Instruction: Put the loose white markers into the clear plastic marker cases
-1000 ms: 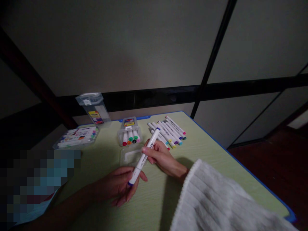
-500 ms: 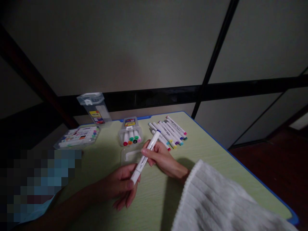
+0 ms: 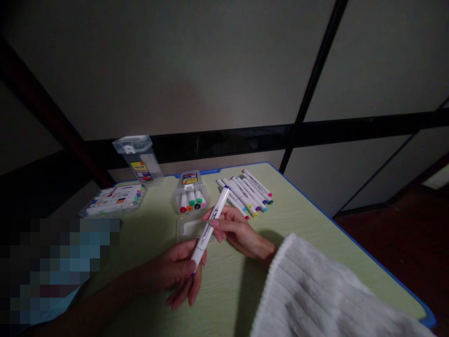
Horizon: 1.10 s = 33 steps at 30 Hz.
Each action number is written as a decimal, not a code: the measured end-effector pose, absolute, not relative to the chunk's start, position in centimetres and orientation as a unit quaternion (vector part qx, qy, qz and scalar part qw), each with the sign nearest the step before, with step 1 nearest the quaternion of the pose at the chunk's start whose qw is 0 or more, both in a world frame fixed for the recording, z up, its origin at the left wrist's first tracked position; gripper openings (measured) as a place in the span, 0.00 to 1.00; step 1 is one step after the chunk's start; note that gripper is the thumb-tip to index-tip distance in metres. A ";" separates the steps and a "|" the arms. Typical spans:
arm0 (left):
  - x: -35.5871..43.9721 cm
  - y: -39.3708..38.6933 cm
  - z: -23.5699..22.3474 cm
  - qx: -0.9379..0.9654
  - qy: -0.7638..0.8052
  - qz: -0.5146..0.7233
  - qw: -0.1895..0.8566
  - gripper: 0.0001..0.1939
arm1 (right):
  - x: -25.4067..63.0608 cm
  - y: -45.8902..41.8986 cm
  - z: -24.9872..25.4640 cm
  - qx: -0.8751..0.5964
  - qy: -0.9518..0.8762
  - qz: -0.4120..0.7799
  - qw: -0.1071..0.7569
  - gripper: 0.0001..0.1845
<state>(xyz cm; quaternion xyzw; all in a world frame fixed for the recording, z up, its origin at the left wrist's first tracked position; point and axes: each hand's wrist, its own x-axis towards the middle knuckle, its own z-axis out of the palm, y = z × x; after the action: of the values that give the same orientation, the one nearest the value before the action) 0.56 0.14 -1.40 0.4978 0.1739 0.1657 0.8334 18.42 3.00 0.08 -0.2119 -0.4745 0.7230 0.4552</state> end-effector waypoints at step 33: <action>0.4 0.2 -1.0 0.497 0.152 0.155 0.840 0.14 | 17.6 2.8 0.5 -0.266 -0.473 0.672 0.504 0.22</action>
<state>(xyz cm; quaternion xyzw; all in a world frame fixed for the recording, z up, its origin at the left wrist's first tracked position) 0.41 0.17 -0.99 0.4973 0.1523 0.1549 0.8399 17.55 2.78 0.48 -0.2655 -0.4734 0.6720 0.5038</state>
